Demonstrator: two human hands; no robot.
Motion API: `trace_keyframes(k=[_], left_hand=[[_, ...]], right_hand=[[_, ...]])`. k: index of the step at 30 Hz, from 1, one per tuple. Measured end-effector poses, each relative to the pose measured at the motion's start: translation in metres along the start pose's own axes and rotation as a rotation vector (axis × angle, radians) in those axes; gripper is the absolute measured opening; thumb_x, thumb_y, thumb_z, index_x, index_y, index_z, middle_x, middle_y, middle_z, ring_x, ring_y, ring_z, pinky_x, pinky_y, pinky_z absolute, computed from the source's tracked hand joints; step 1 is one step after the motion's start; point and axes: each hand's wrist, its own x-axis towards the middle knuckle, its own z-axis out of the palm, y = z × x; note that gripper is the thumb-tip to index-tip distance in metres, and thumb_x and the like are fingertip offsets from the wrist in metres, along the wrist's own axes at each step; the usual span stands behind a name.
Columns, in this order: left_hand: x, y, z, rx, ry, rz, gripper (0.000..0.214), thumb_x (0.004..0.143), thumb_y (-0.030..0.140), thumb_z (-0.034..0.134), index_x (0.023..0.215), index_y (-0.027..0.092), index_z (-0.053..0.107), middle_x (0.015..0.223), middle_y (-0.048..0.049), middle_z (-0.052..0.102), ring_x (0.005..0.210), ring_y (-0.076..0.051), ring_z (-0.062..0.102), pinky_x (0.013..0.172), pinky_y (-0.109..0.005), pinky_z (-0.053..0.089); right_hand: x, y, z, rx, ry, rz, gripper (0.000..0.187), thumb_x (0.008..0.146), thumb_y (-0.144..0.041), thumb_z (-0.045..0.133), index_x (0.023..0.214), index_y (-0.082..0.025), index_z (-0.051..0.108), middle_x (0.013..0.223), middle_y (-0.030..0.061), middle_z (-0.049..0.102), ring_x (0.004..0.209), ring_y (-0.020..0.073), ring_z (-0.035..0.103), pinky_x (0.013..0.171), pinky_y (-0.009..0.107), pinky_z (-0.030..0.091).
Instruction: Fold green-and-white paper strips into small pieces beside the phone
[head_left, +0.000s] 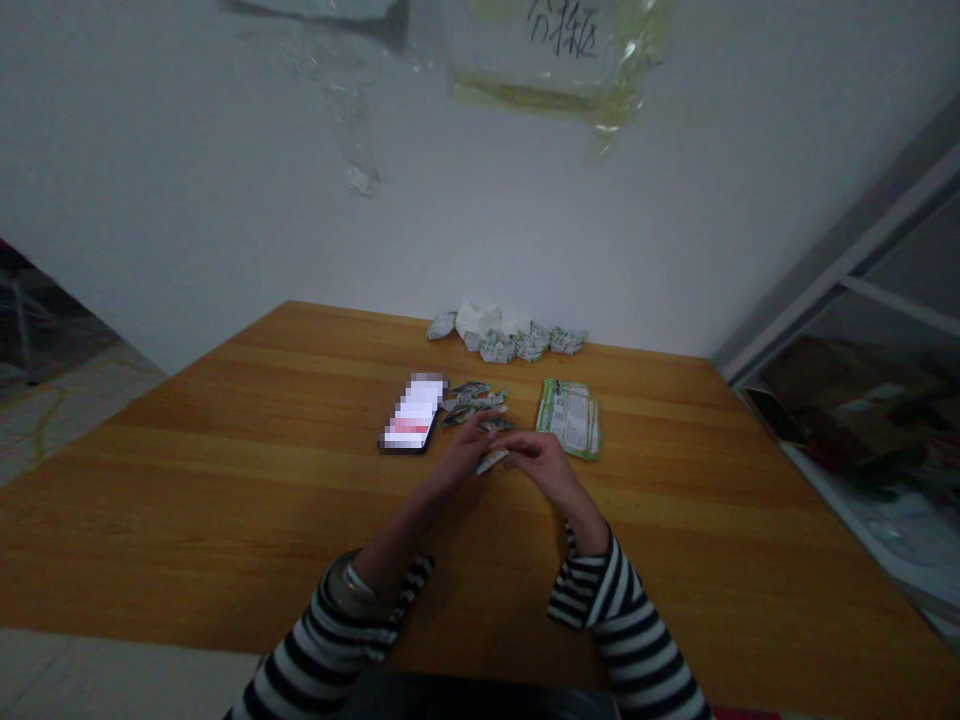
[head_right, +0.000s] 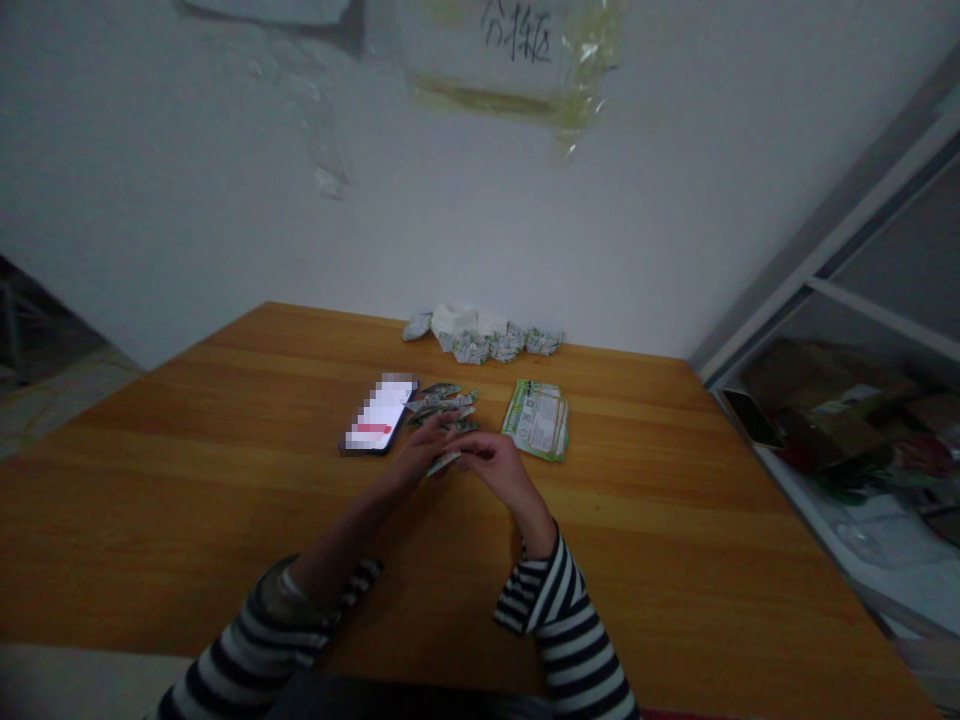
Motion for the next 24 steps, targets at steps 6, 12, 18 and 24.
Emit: trace_keyframes(k=[6,12,18,24], left_hand=[[0.001,0.006,0.004,-0.106,-0.062,-0.102,0.056,0.082,0.06,0.054,0.119,0.017,0.054,0.059,0.0,0.066,0.047,-0.016,0.061,0.048,-0.025,0.048],[-0.003,0.009,0.007,0.083,-0.001,0.103,0.029,0.067,0.039,0.079,0.081,0.014,0.07,0.07,-0.0044,0.073,0.062,-0.017,0.067,0.062,-0.027,0.053],[-0.003,0.006,0.006,0.069,0.163,0.167,0.025,0.068,0.037,0.079,0.073,0.014,0.071,0.07,-0.0043,0.073,0.066,-0.018,0.068,0.069,-0.031,0.057],[-0.005,0.005,0.011,-0.002,0.183,0.137,0.028,0.067,0.039,0.08,0.07,0.014,0.069,0.072,-0.0042,0.074,0.07,-0.019,0.07,0.076,-0.035,0.058]], right_hand=[[0.008,0.008,0.0,0.025,0.372,0.006,0.023,0.066,-0.039,0.076,0.063,-0.018,0.069,0.053,0.0001,0.067,0.043,0.012,0.055,0.044,0.023,0.045],[0.009,0.012,-0.002,0.045,0.443,0.008,0.019,0.062,-0.034,0.079,0.068,-0.017,0.073,0.061,0.0024,0.072,0.051,0.0144,0.063,0.052,0.025,0.05],[0.007,0.009,-0.003,-0.006,0.439,-0.041,0.016,0.063,-0.03,0.078,0.073,-0.018,0.077,0.073,0.0052,0.077,0.065,0.0191,0.069,0.065,0.031,0.055],[0.006,0.009,0.002,-0.051,0.535,-0.055,0.021,0.066,-0.037,0.078,0.07,-0.017,0.074,0.07,0.0047,0.075,0.063,0.0187,0.067,0.063,0.03,0.053]])
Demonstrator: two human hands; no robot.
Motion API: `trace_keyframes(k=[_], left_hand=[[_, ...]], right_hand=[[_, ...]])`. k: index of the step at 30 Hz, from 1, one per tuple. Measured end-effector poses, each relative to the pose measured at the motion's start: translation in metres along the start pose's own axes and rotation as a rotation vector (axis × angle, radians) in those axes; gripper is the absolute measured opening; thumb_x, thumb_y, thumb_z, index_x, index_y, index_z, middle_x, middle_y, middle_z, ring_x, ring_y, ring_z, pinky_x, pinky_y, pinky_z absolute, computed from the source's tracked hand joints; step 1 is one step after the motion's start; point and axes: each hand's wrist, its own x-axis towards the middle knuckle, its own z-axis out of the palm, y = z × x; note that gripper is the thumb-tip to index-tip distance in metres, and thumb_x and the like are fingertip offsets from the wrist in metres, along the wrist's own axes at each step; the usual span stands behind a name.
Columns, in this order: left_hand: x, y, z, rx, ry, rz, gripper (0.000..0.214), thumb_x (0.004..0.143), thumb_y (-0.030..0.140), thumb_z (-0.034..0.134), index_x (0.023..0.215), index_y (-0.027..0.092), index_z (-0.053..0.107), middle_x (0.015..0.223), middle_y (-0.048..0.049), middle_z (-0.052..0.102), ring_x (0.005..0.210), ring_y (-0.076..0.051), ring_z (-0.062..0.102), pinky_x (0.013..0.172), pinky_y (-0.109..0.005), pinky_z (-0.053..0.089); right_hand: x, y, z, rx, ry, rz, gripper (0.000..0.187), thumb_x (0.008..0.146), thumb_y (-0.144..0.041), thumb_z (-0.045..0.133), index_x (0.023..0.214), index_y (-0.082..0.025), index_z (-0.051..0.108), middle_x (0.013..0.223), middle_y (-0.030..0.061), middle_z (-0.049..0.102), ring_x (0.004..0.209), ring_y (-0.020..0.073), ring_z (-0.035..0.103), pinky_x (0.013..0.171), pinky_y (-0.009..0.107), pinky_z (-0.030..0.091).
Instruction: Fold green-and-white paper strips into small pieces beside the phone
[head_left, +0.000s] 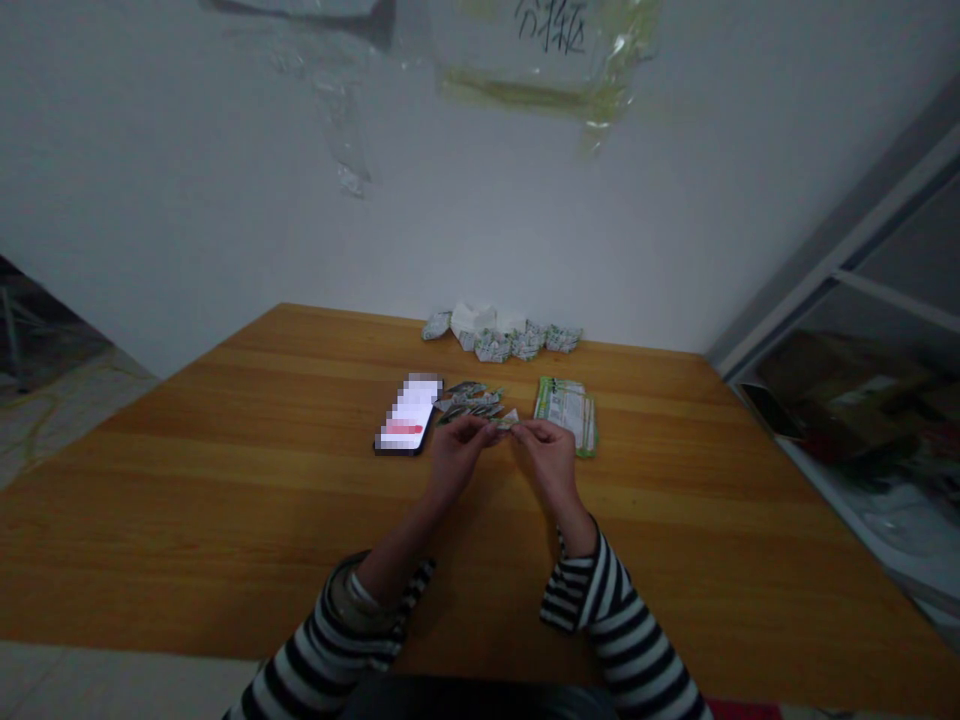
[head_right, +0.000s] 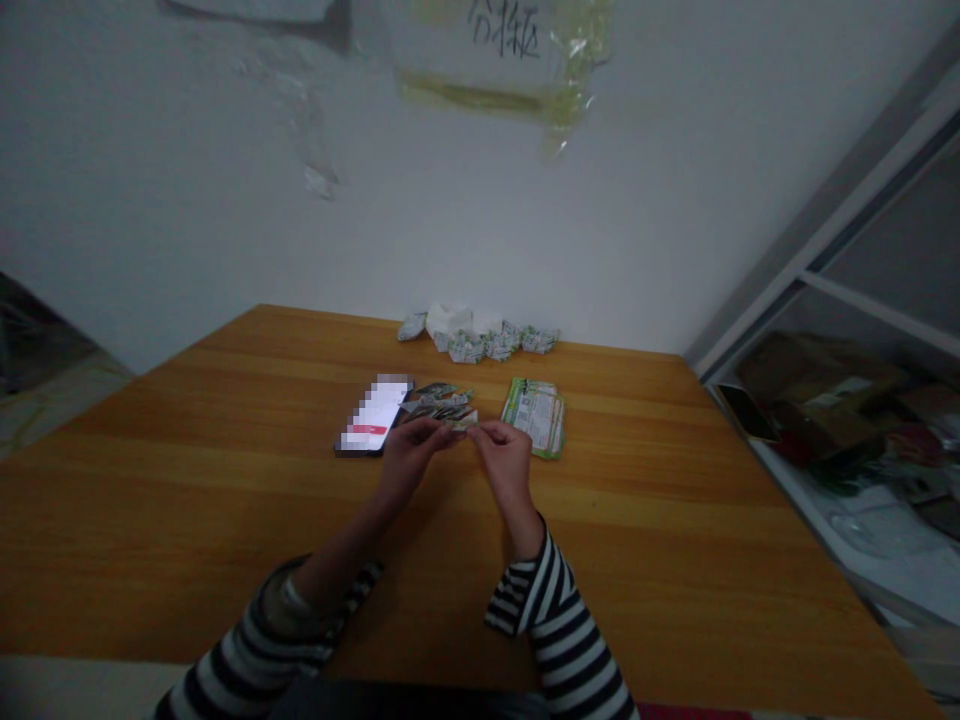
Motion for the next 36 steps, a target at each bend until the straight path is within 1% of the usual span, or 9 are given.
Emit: trace_keyframes(k=[7,10,14,17,21,24,28,33,36], left_hand=[[-0.002,-0.003,0.006,-0.074,0.066,-0.047,0.034,0.062,0.038,0.083,0.069,0.014,0.061,0.066,-0.0024,0.072,0.064,-0.018,0.071,0.073,-0.035,0.06],[-0.002,-0.003,0.006,-0.13,0.066,-0.076,0.04,0.059,0.038,0.086,0.077,0.015,0.058,0.068,-0.0024,0.073,0.064,-0.019,0.072,0.071,-0.036,0.06],[0.0,0.003,0.004,-0.146,-0.029,-0.099,0.044,0.065,0.044,0.081,0.093,0.014,0.066,0.078,-0.0063,0.076,0.069,-0.02,0.073,0.074,-0.036,0.06],[0.001,0.007,0.001,-0.091,-0.096,-0.109,0.046,0.075,0.054,0.069,0.093,0.012,0.074,0.085,-0.0093,0.076,0.074,-0.021,0.072,0.073,-0.035,0.06],[0.003,0.002,-0.004,0.036,-0.084,-0.081,0.04,0.069,0.046,0.077,0.093,0.014,0.077,0.085,-0.0078,0.076,0.073,-0.022,0.071,0.069,-0.034,0.059],[0.005,-0.005,-0.007,0.048,-0.058,-0.065,0.039,0.068,0.045,0.077,0.093,0.015,0.077,0.087,-0.0075,0.077,0.075,-0.023,0.071,0.071,-0.036,0.059],[0.007,-0.011,-0.011,0.037,-0.057,-0.033,0.038,0.07,0.044,0.075,0.093,0.015,0.077,0.093,-0.0087,0.077,0.083,-0.024,0.071,0.078,-0.039,0.058],[0.009,-0.011,-0.011,0.156,-0.089,0.068,0.029,0.076,0.039,0.07,0.093,0.016,0.077,0.097,-0.0091,0.077,0.09,-0.026,0.071,0.087,-0.042,0.055],[0.008,-0.011,-0.009,0.251,-0.107,0.13,0.023,0.078,0.033,0.066,0.093,0.018,0.077,0.098,-0.0093,0.077,0.091,-0.027,0.07,0.089,-0.043,0.054]], right_hand=[[-0.01,0.003,0.019,0.293,0.143,0.095,0.028,0.064,-0.034,0.081,0.081,-0.018,0.066,0.069,0.0021,0.074,0.061,0.0163,0.068,0.063,0.029,0.053],[-0.011,0.001,0.018,0.324,0.153,0.128,0.035,0.063,-0.03,0.082,0.091,-0.019,0.064,0.064,-0.0007,0.072,0.056,0.0154,0.067,0.059,0.027,0.052],[-0.006,-0.001,0.009,0.309,0.074,0.137,0.045,0.065,-0.031,0.081,0.106,-0.02,0.066,0.074,0.0011,0.076,0.065,0.017,0.07,0.067,0.03,0.055],[-0.004,0.001,0.005,0.32,-0.044,0.142,0.04,0.066,-0.035,0.079,0.102,-0.02,0.071,0.089,0.0052,0.077,0.075,0.0198,0.071,0.073,0.034,0.057],[-0.005,0.009,0.008,0.289,-0.162,0.134,0.044,0.069,-0.042,0.076,0.107,-0.02,0.073,0.105,0.0066,0.075,0.085,0.0226,0.071,0.076,0.037,0.058],[-0.007,0.014,0.012,0.236,-0.211,0.135,0.048,0.073,-0.046,0.072,0.113,-0.02,0.071,0.106,0.0045,0.074,0.081,0.0206,0.07,0.076,0.036,0.059],[-0.008,0.013,0.014,0.189,-0.234,0.142,0.047,0.079,-0.049,0.067,0.117,-0.022,0.069,0.106,0.0035,0.074,0.079,0.0199,0.071,0.074,0.035,0.059],[-0.01,0.007,0.015,0.055,-0.198,0.02,0.038,0.08,-0.044,0.068,0.111,-0.022,0.072,0.111,0.0048,0.073,0.096,0.0235,0.069,0.086,0.037,0.055],[-0.011,0.007,0.015,-0.035,-0.197,-0.029,0.035,0.082,-0.043,0.066,0.108,-0.021,0.073,0.104,0.0055,0.075,0.093,0.0242,0.069,0.083,0.037,0.055]])
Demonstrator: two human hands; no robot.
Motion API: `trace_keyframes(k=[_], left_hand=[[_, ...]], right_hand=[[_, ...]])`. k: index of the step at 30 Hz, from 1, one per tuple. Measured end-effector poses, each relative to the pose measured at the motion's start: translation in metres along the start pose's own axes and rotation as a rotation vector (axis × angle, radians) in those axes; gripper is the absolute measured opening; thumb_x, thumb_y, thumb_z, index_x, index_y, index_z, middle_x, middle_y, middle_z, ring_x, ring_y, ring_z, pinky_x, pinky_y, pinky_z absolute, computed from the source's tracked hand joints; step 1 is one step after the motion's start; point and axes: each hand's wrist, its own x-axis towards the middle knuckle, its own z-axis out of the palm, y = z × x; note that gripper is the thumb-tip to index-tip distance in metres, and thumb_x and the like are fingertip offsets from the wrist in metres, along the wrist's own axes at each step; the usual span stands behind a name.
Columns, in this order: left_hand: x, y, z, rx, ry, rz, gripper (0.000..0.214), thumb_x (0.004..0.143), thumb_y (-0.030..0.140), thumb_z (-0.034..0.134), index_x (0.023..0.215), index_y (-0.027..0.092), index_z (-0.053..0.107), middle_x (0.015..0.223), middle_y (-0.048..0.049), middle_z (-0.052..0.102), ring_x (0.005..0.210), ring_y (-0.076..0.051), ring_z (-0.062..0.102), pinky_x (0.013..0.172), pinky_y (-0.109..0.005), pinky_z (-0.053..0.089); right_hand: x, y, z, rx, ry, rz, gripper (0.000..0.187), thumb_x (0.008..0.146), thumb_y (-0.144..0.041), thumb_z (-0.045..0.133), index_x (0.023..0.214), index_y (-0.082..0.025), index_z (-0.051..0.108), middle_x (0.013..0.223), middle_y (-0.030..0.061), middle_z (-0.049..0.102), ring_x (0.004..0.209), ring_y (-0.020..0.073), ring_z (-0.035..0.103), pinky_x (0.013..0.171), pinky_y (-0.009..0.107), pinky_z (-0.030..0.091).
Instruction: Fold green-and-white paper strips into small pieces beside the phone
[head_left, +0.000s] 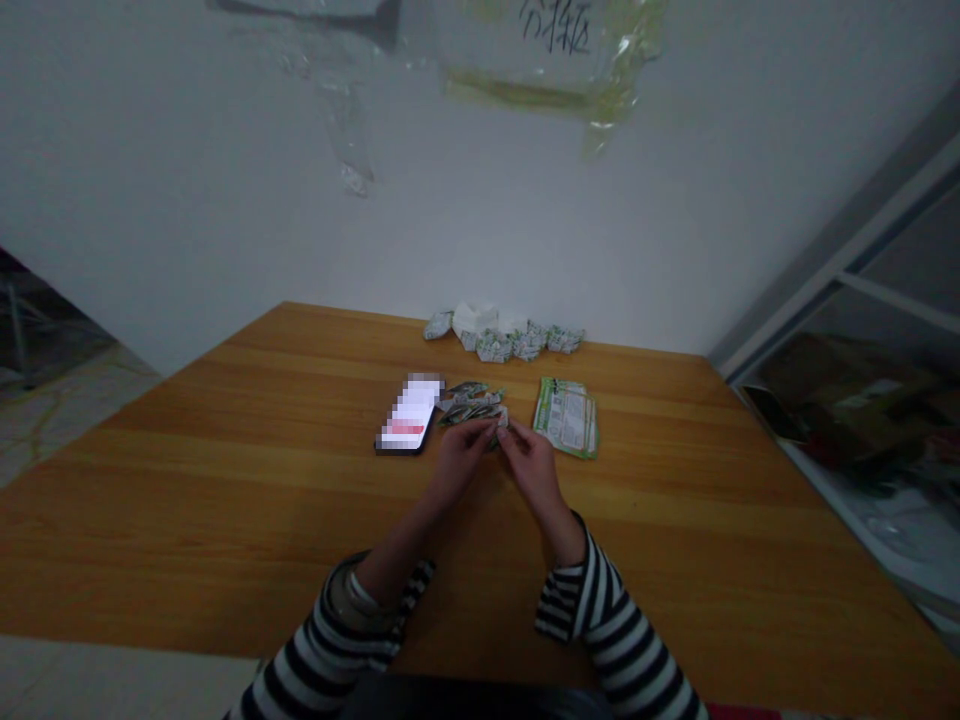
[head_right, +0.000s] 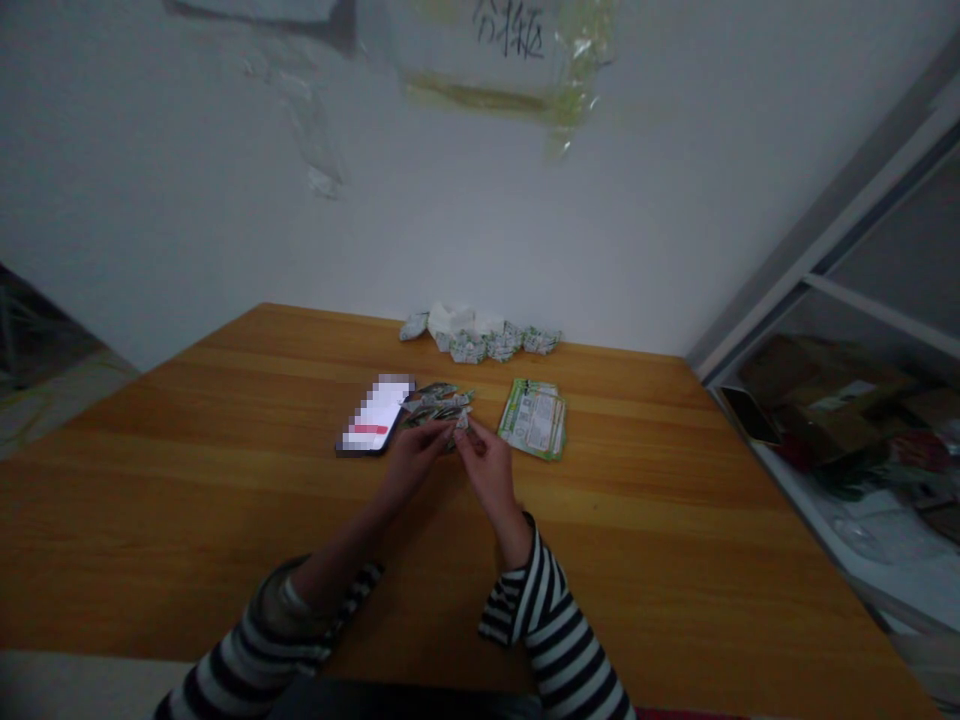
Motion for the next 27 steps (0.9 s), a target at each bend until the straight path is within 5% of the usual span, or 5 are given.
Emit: trace_keyframes(k=[9,16,20,23,27], left_hand=[[-0.006,-0.008,0.008,0.108,-0.129,0.078,0.039,0.075,0.019,0.063,0.114,0.017,0.064,0.108,-0.0121,0.07,0.085,-0.02,0.068,0.071,-0.03,0.056],[-0.001,-0.003,-0.003,0.196,-0.096,0.055,0.024,0.088,0.025,0.053,0.11,0.017,0.057,0.07,0.0,0.064,0.06,-0.014,0.059,0.054,-0.022,0.045],[0.002,-0.005,-0.006,0.176,-0.156,0.107,0.016,0.086,0.024,0.054,0.093,0.016,0.065,0.085,-0.0049,0.07,0.077,-0.017,0.064,0.07,-0.027,0.049],[0.002,-0.006,-0.006,0.162,-0.25,0.105,0.025,0.086,0.027,0.056,0.105,0.016,0.069,0.103,-0.0088,0.073,0.095,-0.022,0.066,0.084,-0.033,0.05],[0.002,-0.004,-0.006,0.148,-0.287,0.077,0.045,0.076,0.033,0.072,0.118,0.017,0.067,0.121,-0.011,0.068,0.109,-0.026,0.063,0.094,-0.038,0.048]], right_hand=[[0.001,-0.005,-0.009,-0.264,-0.032,-0.185,0.025,0.091,-0.033,0.054,0.101,-0.023,0.075,0.105,0.005,0.074,0.095,0.0235,0.066,0.087,0.034,0.05],[0.002,-0.005,-0.013,-0.305,0.005,-0.158,0.036,0.09,-0.027,0.05,0.122,-0.02,0.066,0.116,0.0082,0.071,0.1,0.0232,0.067,0.087,0.034,0.051],[0.009,-0.001,-0.021,-0.141,0.009,-0.101,0.026,0.084,-0.029,0.06,0.104,-0.02,0.073,0.104,0.0075,0.075,0.093,0.0231,0.07,0.085,0.035,0.053],[0.014,-0.001,-0.03,-0.107,0.004,-0.049,0.019,0.08,-0.03,0.064,0.089,-0.019,0.077,0.094,0.0075,0.077,0.09,0.0247,0.071,0.086,0.038,0.053],[0.015,-0.007,-0.041,-0.025,-0.103,0.05,0.031,0.078,-0.035,0.069,0.106,-0.021,0.075,0.11,0.0067,0.074,0.107,0.0264,0.066,0.1,0.043,0.046]])
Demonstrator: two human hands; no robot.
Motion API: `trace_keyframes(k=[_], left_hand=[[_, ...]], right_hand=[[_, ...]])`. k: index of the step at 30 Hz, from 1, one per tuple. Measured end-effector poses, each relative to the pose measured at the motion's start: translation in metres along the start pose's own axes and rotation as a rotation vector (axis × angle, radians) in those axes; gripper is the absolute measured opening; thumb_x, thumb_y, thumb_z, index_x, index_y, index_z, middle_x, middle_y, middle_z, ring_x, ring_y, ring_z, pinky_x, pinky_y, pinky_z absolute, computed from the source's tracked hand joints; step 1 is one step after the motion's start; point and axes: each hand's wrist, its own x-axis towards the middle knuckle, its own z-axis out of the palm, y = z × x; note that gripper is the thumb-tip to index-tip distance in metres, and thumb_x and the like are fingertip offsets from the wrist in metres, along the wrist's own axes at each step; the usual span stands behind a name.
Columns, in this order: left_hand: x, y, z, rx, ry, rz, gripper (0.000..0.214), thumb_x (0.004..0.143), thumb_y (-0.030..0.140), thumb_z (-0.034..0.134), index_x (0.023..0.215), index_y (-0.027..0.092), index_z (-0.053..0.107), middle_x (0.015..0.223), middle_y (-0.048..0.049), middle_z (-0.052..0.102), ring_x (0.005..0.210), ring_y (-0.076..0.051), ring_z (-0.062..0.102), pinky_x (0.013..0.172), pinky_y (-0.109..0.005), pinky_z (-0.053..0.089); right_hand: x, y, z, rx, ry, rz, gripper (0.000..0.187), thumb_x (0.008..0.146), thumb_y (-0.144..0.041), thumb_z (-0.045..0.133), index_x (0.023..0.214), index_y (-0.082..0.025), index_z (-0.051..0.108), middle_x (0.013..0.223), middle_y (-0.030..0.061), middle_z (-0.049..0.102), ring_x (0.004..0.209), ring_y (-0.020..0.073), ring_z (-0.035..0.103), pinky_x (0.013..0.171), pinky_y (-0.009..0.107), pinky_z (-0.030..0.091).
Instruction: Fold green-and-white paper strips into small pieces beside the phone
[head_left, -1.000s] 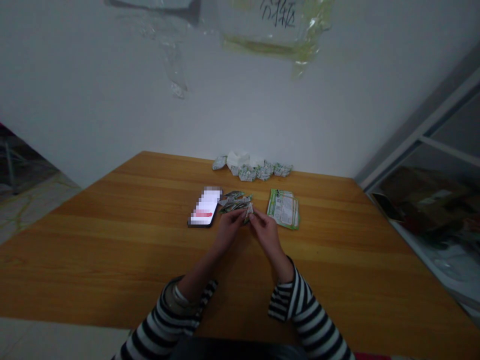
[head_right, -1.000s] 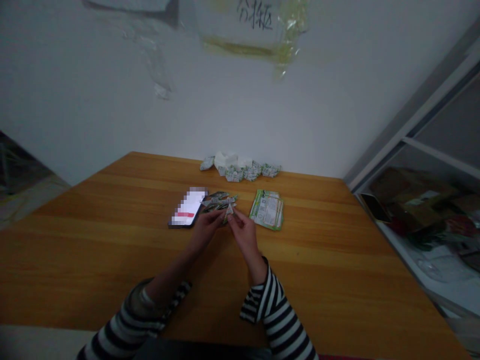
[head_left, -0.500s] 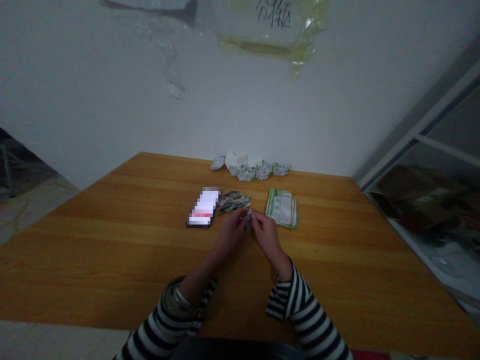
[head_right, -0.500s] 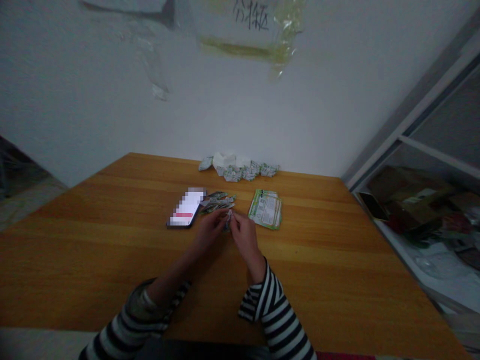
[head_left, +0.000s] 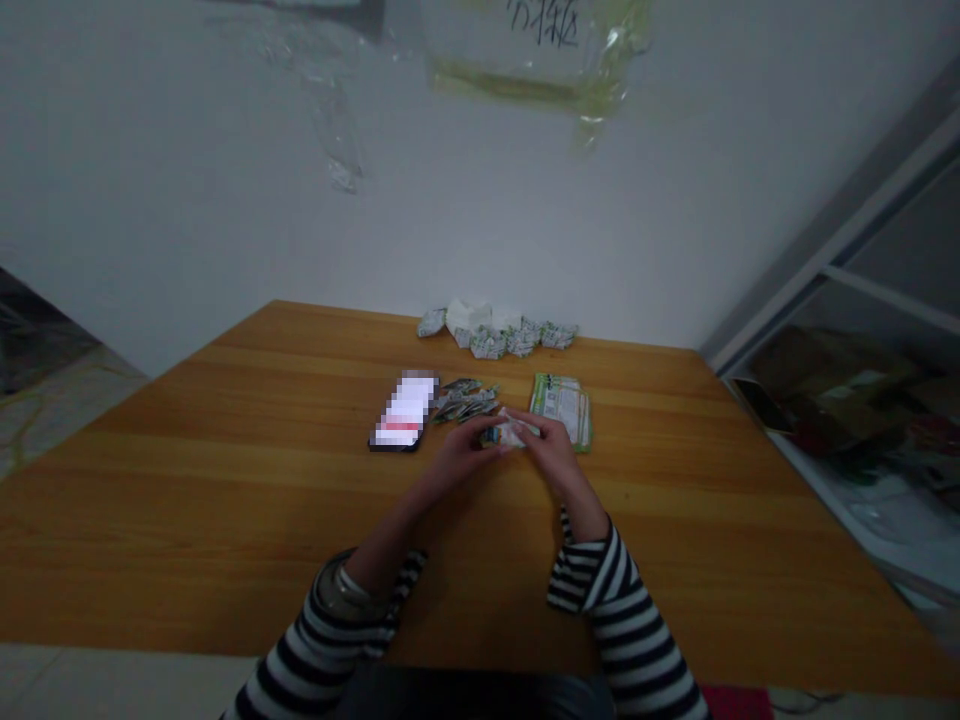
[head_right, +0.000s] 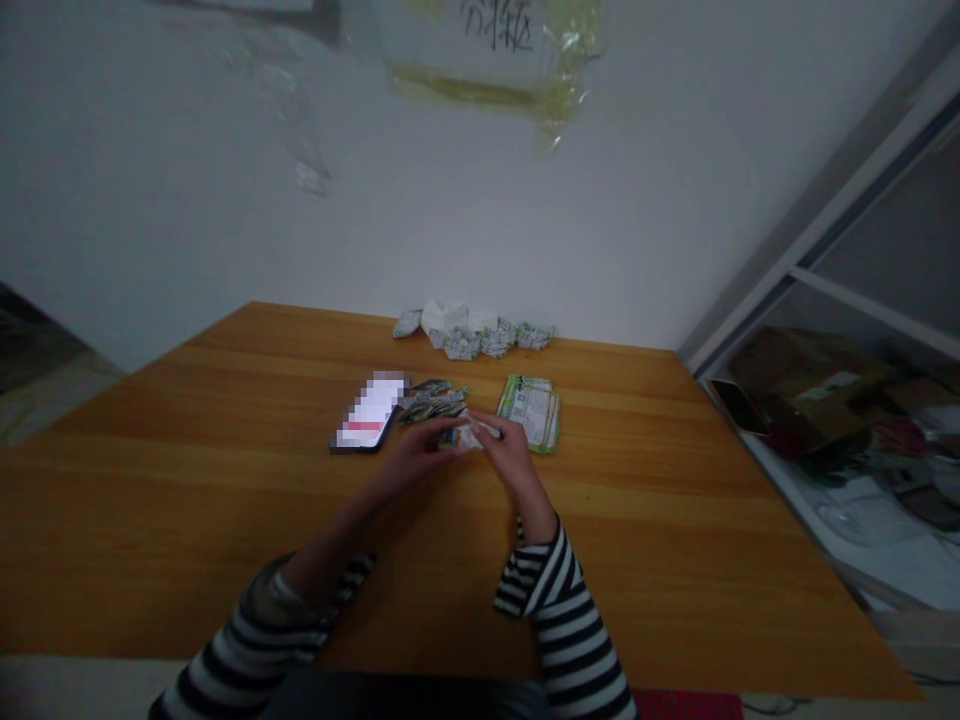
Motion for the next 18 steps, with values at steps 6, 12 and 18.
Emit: trace_keyframes(k=[6,12,18], left_hand=[[0.0,0.011,-0.005,-0.134,0.016,-0.109,0.055,0.07,0.034,0.077,0.12,0.012,0.066,0.122,-0.0135,0.068,0.111,-0.029,0.063,0.098,-0.042,0.047],[0.001,0.015,-0.007,-0.191,0.042,-0.175,0.048,0.074,0.039,0.074,0.115,0.015,0.07,0.117,-0.0109,0.071,0.108,-0.029,0.065,0.098,-0.044,0.049],[0.0,0.013,-0.006,-0.243,0.065,-0.213,0.045,0.074,0.04,0.074,0.111,0.014,0.072,0.114,-0.0109,0.072,0.102,-0.028,0.068,0.095,-0.042,0.05]], right_hand=[[-0.003,-0.007,-0.011,0.151,-0.21,0.091,0.061,0.065,-0.032,0.082,0.123,-0.025,0.065,0.129,0.0047,0.064,0.118,0.0269,0.06,0.106,0.044,0.041],[-0.003,-0.008,-0.013,0.188,-0.255,0.091,0.058,0.067,-0.033,0.081,0.122,-0.026,0.066,0.128,0.005,0.065,0.117,0.0262,0.061,0.108,0.045,0.039],[-0.005,-0.01,-0.012,0.166,-0.264,0.104,0.065,0.063,-0.035,0.083,0.125,-0.025,0.064,0.126,0.0053,0.066,0.115,0.0268,0.062,0.105,0.046,0.042]])
